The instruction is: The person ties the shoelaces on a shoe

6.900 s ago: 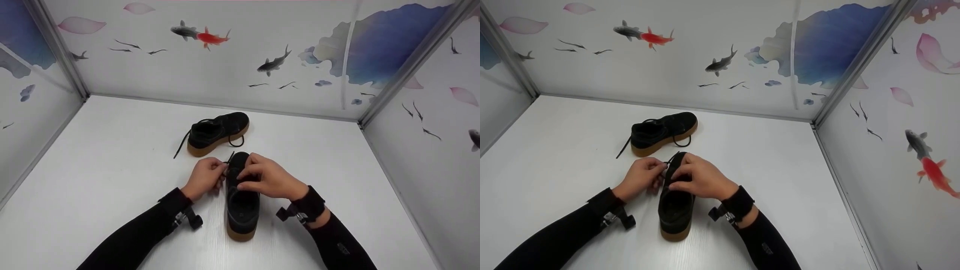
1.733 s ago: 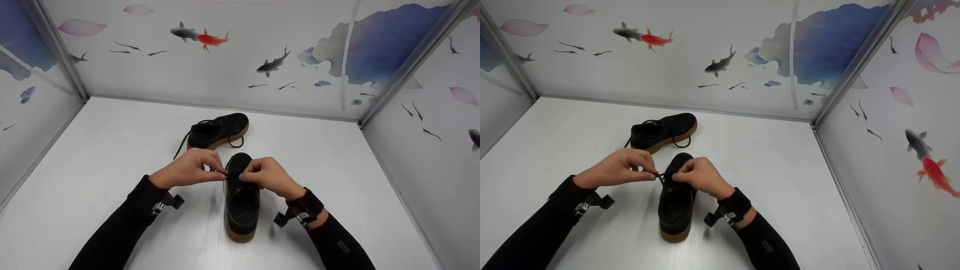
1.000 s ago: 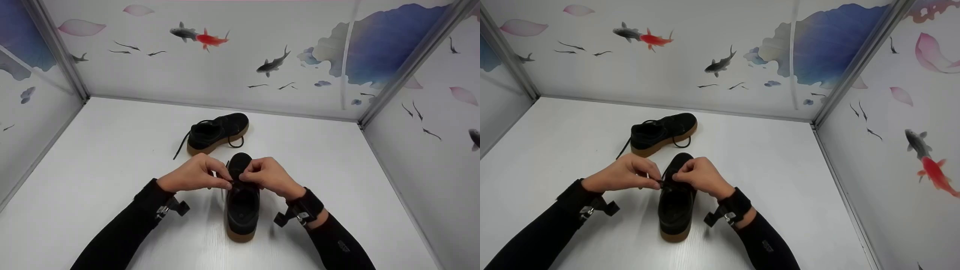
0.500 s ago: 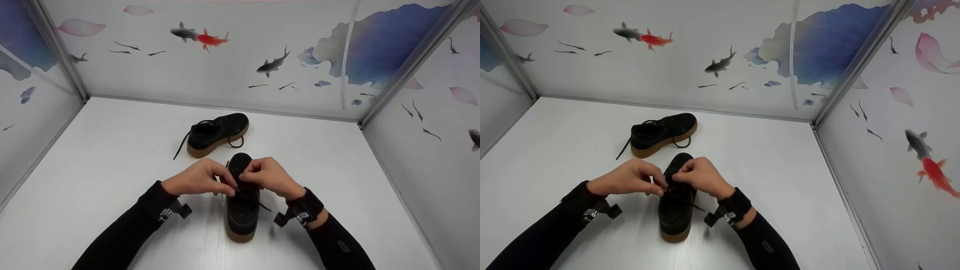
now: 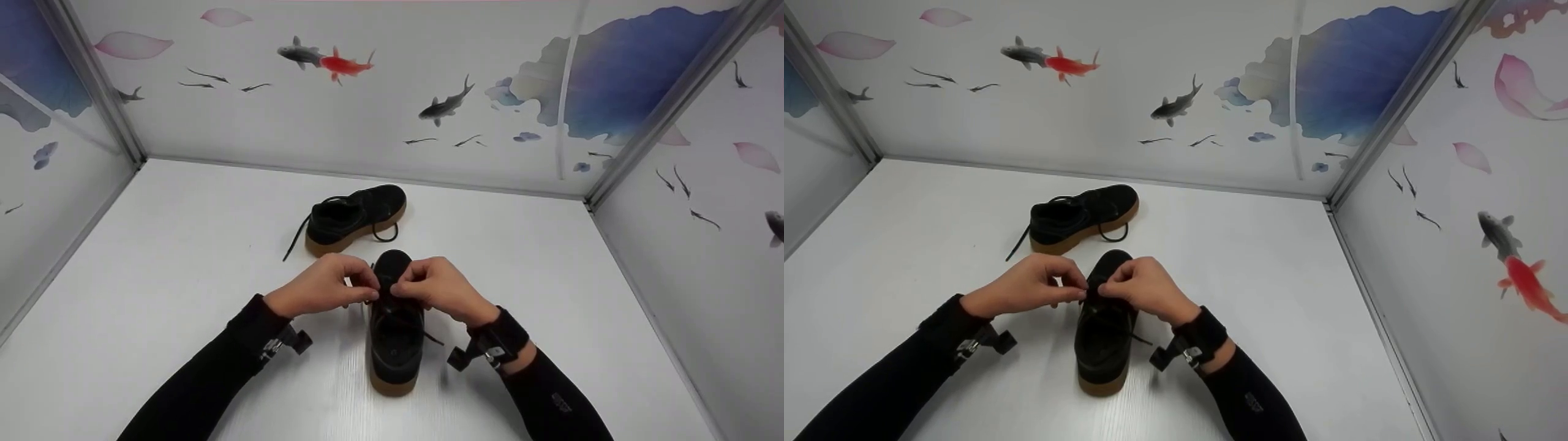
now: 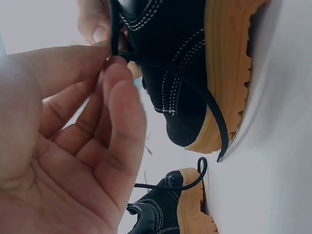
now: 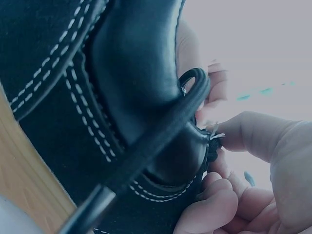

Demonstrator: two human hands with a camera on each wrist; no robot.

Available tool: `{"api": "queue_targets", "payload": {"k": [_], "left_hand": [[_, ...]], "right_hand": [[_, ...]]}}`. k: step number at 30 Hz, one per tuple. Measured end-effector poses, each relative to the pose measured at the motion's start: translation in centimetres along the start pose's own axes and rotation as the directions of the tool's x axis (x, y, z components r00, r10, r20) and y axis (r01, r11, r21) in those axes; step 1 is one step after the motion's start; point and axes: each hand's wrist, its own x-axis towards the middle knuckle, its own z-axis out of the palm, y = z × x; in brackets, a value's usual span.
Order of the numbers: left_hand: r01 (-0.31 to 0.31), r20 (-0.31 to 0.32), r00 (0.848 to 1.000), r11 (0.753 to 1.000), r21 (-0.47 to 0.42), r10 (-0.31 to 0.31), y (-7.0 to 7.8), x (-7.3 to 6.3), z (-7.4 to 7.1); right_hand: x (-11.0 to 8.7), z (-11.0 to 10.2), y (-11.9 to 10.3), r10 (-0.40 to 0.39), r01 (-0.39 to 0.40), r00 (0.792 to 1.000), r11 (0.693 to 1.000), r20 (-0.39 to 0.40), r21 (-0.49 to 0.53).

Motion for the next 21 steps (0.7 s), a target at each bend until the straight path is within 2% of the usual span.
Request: {"api": "queue_targets", "payload": {"k": [4,14,21], "left_hand": [[0.022,0.002,1.000,1.000,-0.003,-0.022,-0.14,-0.08,0.08],[0.026,0.016,1.000,1.000,-0.007,-0.026,-0.27,0.05,0.45],[-0.027,0.005,1.000,1.000,0.015,0.027,-0.37,0.22,0.99]], "right_hand": [[-0.05,-0.06,-0.05,0.000,0.000,1.000,1.000,0.003,0.000],[-0.10,-0.26,-0.03,-0.005,0.004,1.000,1.000,0.026,0.015],[-0.23,-0.30,-0.14,-0.008,0.006,0.999,0.999,0.042,0.040]]}}
